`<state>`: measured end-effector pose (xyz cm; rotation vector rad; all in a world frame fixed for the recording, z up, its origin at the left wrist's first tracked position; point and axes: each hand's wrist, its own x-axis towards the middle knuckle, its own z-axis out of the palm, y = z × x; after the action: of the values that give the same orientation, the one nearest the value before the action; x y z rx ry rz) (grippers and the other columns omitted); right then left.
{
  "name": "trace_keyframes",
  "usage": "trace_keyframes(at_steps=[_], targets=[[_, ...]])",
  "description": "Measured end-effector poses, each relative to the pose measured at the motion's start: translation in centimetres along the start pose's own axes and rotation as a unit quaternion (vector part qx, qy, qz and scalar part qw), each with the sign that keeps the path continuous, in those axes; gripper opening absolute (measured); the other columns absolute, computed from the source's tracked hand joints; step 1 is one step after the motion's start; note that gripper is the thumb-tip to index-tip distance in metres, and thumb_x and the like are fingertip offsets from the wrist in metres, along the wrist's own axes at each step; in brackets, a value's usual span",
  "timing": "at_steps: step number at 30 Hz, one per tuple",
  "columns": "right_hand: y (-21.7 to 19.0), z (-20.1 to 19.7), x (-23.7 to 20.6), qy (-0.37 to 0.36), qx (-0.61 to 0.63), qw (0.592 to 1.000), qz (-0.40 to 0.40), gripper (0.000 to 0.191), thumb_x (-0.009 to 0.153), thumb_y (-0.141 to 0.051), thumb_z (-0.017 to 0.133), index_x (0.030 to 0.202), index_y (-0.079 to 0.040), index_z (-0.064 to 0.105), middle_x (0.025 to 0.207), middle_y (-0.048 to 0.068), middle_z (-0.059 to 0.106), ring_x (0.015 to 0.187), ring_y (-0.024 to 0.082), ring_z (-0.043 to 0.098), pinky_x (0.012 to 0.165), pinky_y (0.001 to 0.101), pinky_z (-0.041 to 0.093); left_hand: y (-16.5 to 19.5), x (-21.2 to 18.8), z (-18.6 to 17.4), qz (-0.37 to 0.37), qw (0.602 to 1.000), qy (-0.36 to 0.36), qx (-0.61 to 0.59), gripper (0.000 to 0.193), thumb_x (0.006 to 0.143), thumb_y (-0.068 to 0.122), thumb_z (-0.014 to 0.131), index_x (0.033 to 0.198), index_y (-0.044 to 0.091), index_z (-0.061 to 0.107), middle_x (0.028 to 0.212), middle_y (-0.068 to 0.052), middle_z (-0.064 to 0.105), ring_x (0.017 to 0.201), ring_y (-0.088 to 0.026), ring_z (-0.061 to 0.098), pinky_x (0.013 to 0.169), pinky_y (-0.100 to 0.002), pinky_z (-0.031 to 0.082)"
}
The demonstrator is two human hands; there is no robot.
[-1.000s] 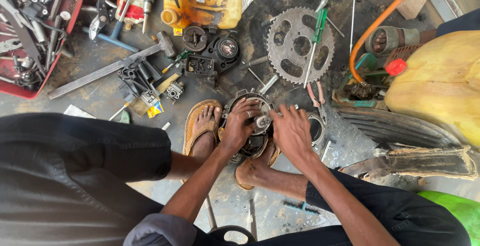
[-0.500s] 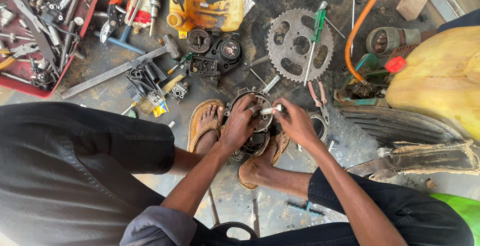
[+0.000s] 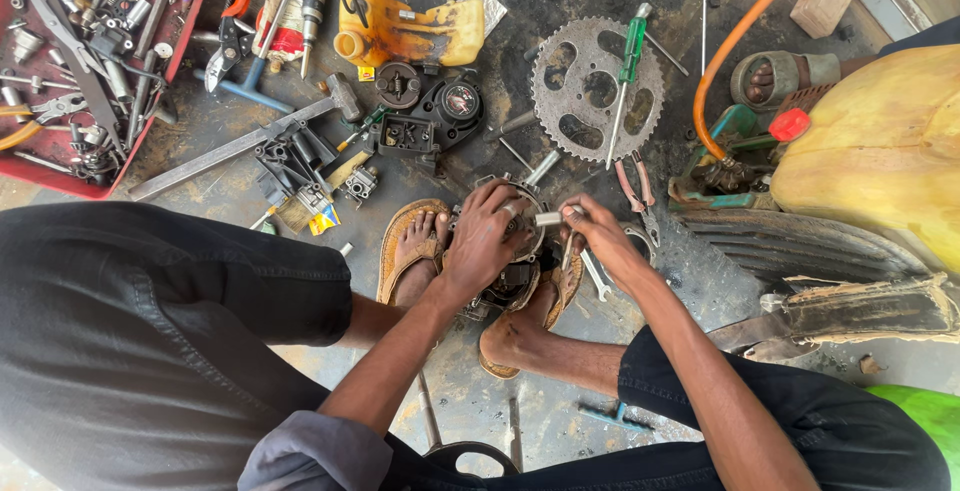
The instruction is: The person sits on the floor and works on a small engine block. They use a screwdriver to adjust internal components, then use a wrench to tighten a bolt. They also use pliers to manipulate a part of the engine.
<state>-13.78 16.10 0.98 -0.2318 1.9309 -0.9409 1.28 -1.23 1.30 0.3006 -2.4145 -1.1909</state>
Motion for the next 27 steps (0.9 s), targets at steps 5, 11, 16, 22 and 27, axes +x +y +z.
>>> trace_keyframes(at_steps=[5,11,16,22,27], targets=[[-3.6,0.7,-2.3,0.038,-0.072,0.995,-0.062,0.015,0.107,-0.022,0.049,0.108,-0.012,0.061,0.078,0.001,0.060,0.065,0.011,0.049,0.058,0.0269,0.041,0.5,1.7,1.9,-0.259,0.885,-0.080,-0.378,0.038,0.089,0.025,0.073,0.120,0.003,0.069,0.099,-0.008,0.074,0.098,-0.023,0.071,0.090,-0.039,0.055],[-7.8,2.3,-6.9,0.216,-0.315,0.898,-0.219,0.017,0.100,-0.025,0.063,0.105,-0.010,0.067,0.074,0.002,0.068,0.055,0.014,0.058,0.054,0.0327,0.042,-0.2,2.5,2.3,-0.378,0.672,-0.080,-0.632,0.050,0.103,0.043,0.050,0.110,-0.002,0.071,0.092,-0.010,0.074,0.076,-0.014,0.068,0.069,-0.028,0.059],[-9.3,4.2,-9.7,0.262,-0.406,0.784,-0.389,0.018,0.094,-0.021,0.071,0.106,-0.007,0.069,0.083,0.005,0.076,0.067,0.016,0.067,0.073,0.0387,0.041,1.1,3.1,2.8,-0.405,0.653,-0.087,-0.635,0.039,0.106,0.037,0.055,0.096,0.002,0.071,0.078,-0.005,0.066,0.063,-0.011,0.058,0.053,-0.026,0.046],[-9.9,5.4,-10.9,0.261,-0.389,0.831,-0.300,0.012,0.095,-0.020,0.072,0.097,-0.009,0.067,0.075,0.004,0.073,0.070,0.022,0.068,0.081,0.0391,0.040,1.2,2.1,4.7,-0.389,0.667,-0.096,-0.629,0.037,0.107,0.032,0.057,0.080,0.008,0.064,0.067,0.003,0.055,0.052,-0.007,0.046,0.044,-0.027,0.031],[-9.7,3.8,-10.9,0.299,-0.308,0.859,-0.279,0.010,0.097,-0.018,0.070,0.101,-0.009,0.066,0.068,0.004,0.065,0.059,0.017,0.059,0.067,0.0354,0.041,-0.4,2.0,6.8,-0.444,0.721,-0.085,-0.524,0.050,0.106,0.040,0.058,0.072,0.004,0.065,0.059,-0.005,0.055,0.045,-0.012,0.043,0.041,-0.030,0.029]])
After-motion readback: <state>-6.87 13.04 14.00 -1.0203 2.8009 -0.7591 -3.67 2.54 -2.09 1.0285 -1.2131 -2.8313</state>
